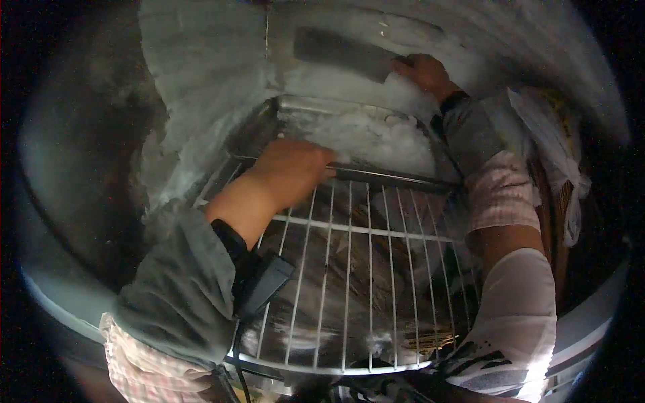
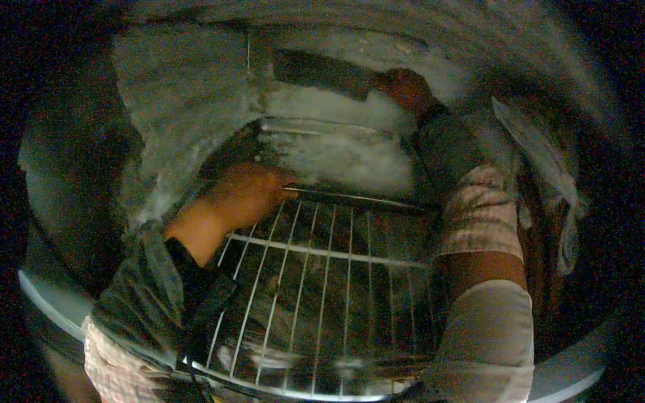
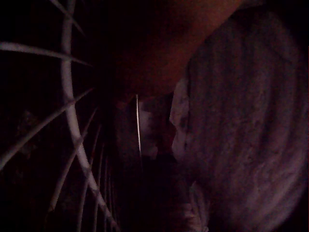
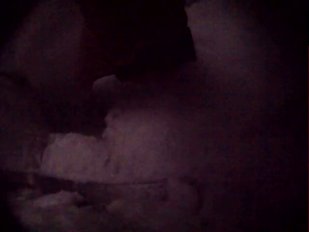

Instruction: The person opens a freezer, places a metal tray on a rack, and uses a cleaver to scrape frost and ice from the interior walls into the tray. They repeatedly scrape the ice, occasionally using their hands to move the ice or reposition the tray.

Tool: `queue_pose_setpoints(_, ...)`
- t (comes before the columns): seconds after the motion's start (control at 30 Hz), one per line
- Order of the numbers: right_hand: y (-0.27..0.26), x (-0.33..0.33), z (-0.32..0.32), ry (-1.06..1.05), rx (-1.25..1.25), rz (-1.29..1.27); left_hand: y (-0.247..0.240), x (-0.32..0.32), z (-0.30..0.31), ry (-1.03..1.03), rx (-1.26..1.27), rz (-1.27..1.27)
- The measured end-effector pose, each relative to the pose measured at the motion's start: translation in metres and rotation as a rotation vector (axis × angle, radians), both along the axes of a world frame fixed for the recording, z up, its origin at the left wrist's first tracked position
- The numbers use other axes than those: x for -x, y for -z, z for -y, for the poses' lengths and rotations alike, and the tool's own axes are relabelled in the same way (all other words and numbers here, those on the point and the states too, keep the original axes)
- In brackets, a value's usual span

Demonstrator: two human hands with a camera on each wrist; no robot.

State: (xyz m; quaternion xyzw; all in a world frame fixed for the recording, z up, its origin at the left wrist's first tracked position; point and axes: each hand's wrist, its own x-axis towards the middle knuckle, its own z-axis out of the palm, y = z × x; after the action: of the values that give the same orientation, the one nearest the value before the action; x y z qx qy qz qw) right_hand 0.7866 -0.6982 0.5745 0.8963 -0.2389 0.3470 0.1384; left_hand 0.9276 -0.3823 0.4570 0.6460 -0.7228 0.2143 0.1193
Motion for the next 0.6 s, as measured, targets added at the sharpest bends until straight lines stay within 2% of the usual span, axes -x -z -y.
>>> queue_pose_setpoints(0.17, -0.003, 0.0, -0.008, -0.035, -0.159, -0.038, -0.004, 0.005, -0.003, -0.095, -0.053, -0.037)
queue_pose_setpoints(0.23, 0.013, -0.007, 0.015, -0.036, -0.011, 0.018, -0.002, 0.002, -0.001, -0.081, -0.029, -0.027)
queue_pose_setpoints(0.37, -0.003, -0.003, 0.003, 0.103, -0.061, -0.065, -0.007, 0.003, 0.0, -0.073, -0.056, -0.045)
queue_pose_setpoints(0.43, -0.006, 0.002, -0.01, -0.036, -0.021, -0.019, -0.004, 0.004, -0.002, -0.061, -0.037, -0.051)
queue_pose_setpoints(0.53, 0.004, 0.0, 0.031, -0.131, 0.059, 0.056, -0.004, 0.004, 0.001, -0.039, -0.044, -0.018)
queue_pose_setpoints(0.57, 0.005, 0.001, 0.029, -0.13, 0.059, 0.059, -0.008, 0.007, 0.001, -0.038, -0.068, 0.031)
queue_pose_setpoints(0.6, 0.009, 0.0, 0.027, -0.036, 0.032, -0.01, -0.012, 0.011, 0.0, -0.036, -0.071, 0.035)
